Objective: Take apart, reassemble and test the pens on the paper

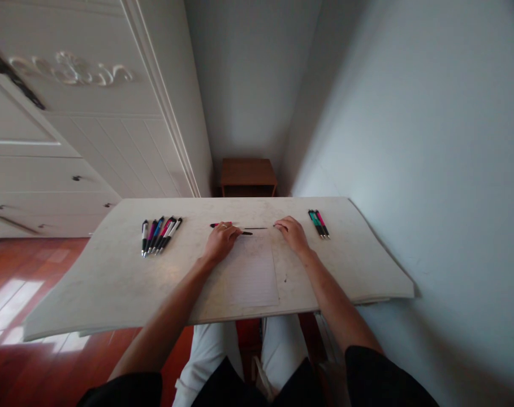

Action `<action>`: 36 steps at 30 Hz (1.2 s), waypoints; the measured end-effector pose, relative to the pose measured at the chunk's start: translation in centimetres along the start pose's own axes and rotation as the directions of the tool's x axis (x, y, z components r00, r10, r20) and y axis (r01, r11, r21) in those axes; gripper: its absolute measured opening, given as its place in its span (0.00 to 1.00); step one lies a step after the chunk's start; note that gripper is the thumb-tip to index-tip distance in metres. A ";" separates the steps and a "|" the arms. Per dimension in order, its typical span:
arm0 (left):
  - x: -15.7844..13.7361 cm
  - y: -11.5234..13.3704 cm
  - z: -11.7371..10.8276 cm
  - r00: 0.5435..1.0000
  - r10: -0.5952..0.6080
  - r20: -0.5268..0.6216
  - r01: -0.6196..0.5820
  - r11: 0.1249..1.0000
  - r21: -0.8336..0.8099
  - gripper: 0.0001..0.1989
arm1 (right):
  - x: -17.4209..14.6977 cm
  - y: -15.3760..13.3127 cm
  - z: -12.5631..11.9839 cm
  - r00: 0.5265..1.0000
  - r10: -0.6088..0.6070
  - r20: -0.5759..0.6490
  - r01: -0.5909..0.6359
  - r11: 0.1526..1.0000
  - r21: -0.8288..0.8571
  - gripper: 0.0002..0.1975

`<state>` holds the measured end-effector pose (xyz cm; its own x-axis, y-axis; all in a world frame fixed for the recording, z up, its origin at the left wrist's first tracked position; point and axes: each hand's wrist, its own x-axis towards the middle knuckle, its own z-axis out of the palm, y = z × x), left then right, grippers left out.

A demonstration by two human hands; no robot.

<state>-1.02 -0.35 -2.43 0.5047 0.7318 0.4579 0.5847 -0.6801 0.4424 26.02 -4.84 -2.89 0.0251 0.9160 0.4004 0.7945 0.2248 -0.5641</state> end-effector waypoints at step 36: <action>-3.1 -0.4 -3.0 0.928 -0.263 -0.264 0.240 0.964 -0.116 0.14 | -6.2 -10.8 -8.3 0.940 0.251 -0.233 -0.053 0.779 0.625 0.14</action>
<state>-4.74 -2.44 -1.66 0.1471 0.8461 0.5123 0.6111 -0.4850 0.6255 22.37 -15.75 6.71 0.3638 0.8399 0.4028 0.2387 0.3339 -0.9119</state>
